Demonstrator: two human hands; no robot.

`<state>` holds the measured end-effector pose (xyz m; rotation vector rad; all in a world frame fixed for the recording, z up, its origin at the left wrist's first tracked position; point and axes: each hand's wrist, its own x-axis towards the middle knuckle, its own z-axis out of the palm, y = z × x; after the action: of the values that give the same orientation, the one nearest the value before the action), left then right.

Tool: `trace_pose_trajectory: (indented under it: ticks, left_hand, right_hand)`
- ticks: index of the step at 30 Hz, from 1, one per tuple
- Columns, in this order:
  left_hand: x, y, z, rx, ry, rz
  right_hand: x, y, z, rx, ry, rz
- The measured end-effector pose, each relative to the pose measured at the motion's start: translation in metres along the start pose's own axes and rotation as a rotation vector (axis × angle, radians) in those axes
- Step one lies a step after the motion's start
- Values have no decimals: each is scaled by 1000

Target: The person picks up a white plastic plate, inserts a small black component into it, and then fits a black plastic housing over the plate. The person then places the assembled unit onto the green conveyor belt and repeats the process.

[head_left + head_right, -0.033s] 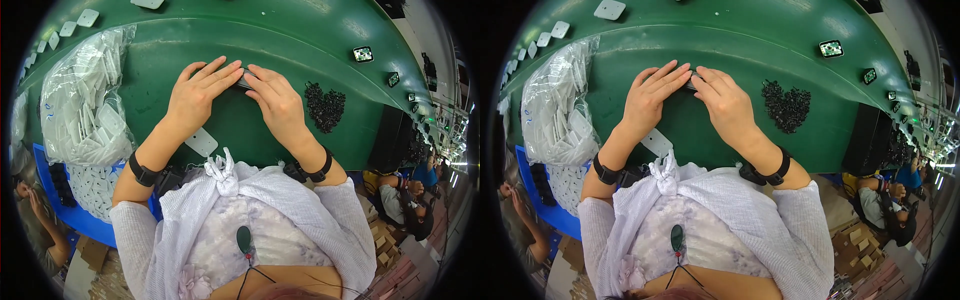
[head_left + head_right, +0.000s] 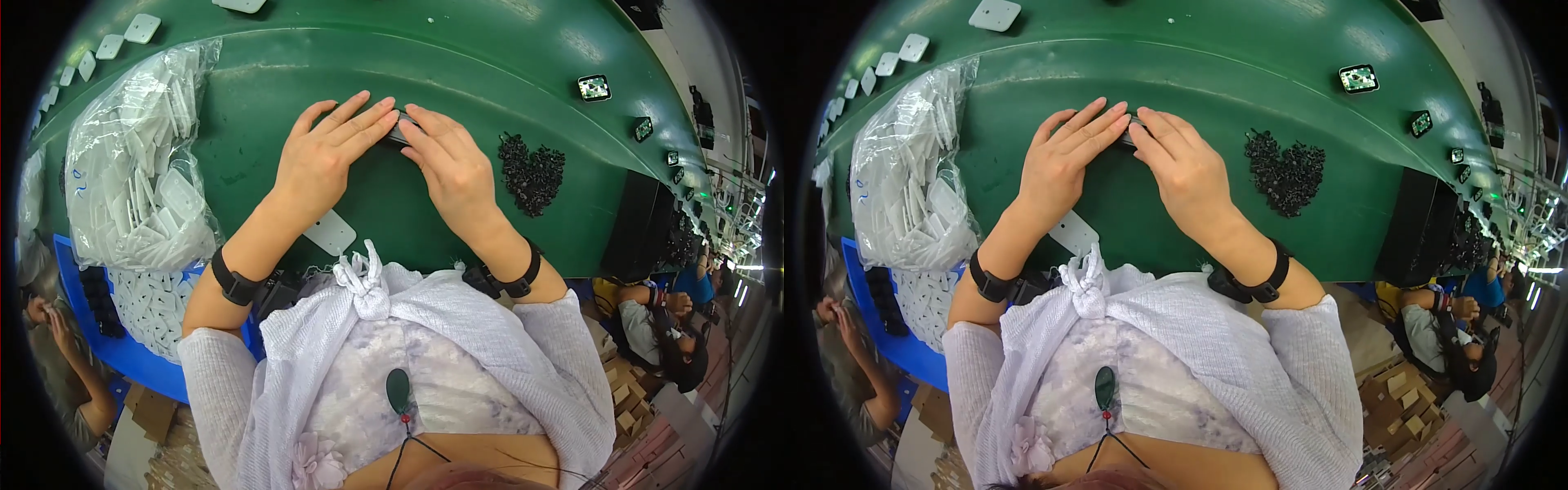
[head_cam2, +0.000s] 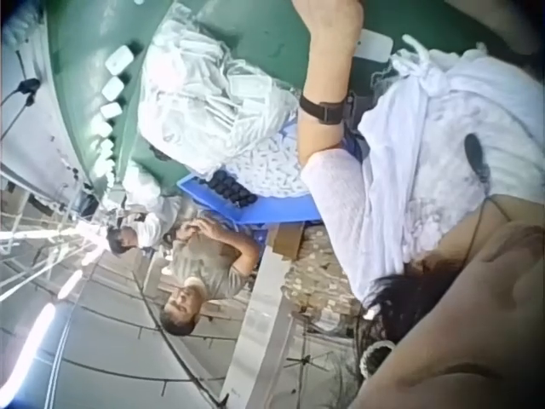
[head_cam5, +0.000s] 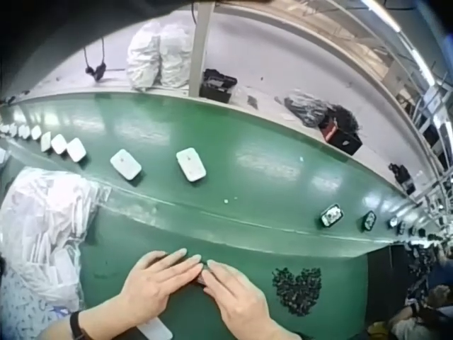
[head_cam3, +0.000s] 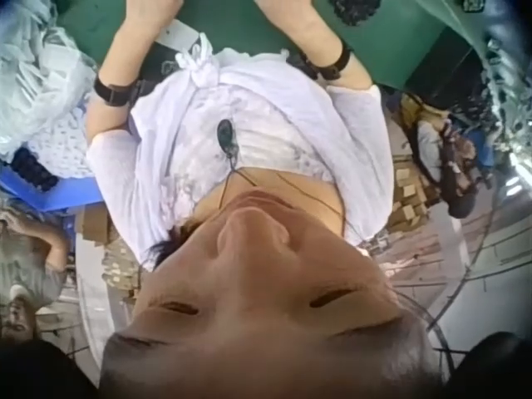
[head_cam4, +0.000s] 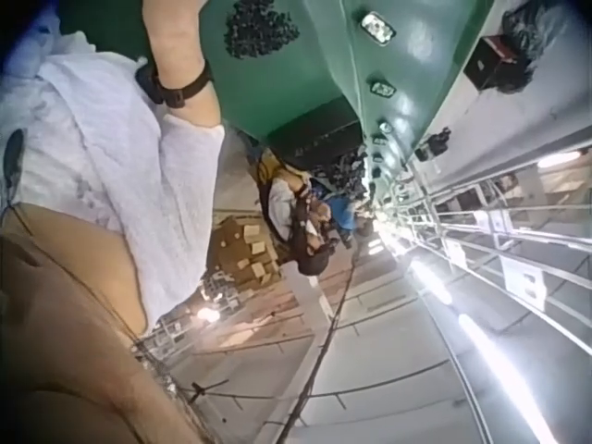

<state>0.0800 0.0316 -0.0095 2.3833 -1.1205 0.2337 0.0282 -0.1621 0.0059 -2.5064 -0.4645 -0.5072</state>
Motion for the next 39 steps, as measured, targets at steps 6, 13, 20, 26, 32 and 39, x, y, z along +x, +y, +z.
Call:
trace_pose_trajectory:
  ticks: [6,13,20,26,32,39]
  left_hand:
    - [-4,12,4,74,28,36]
    - [-3,14,10,124,78,57]
    - [24,8,20,37,186,0]
    - [26,30,12,-588,111,-384]
    - [25,50,-4,-1118,80,-641]
    - [23,52,-11,-1189,129,-724]
  right_hand:
    - [-8,4,8,-58,67,-71]
    - [-3,10,-1,96,33,27]
    - [32,23,-26,380,-292,422]
    - [18,28,-33,811,-175,355]
    - [21,13,-41,731,-198,429]
    - [20,2,-35,1104,-64,499]
